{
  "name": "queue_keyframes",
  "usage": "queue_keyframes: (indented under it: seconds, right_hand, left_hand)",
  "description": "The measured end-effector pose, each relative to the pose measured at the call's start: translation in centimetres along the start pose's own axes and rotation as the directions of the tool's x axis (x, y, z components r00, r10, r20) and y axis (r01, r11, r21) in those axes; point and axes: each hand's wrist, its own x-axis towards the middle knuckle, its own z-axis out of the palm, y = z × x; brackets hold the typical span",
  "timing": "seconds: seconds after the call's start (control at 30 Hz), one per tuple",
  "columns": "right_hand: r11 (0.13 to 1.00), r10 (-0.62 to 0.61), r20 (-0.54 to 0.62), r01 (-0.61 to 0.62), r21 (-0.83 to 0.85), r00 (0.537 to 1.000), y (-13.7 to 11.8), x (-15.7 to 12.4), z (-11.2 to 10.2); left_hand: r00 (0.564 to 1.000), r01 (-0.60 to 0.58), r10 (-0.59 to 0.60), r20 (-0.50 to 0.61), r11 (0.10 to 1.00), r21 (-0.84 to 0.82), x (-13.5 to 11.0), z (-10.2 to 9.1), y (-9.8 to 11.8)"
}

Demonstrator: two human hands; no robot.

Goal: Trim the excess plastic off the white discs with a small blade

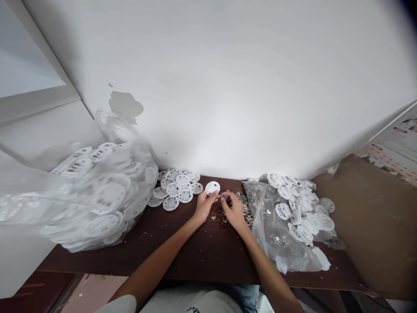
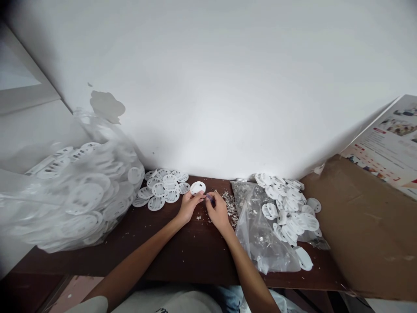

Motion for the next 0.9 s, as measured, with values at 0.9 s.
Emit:
queue_keyframes:
  seconds: [0.9]
  right_hand:
    - [0.986, -0.144, -0.082, 0.135, -0.102, 0.986, -0.59, -0.2, -0.18]
  left_hand:
    - [0.985, -0.16, 0.145, 0.088, 0.966, 0.202, -0.46, -0.17, 0.27]
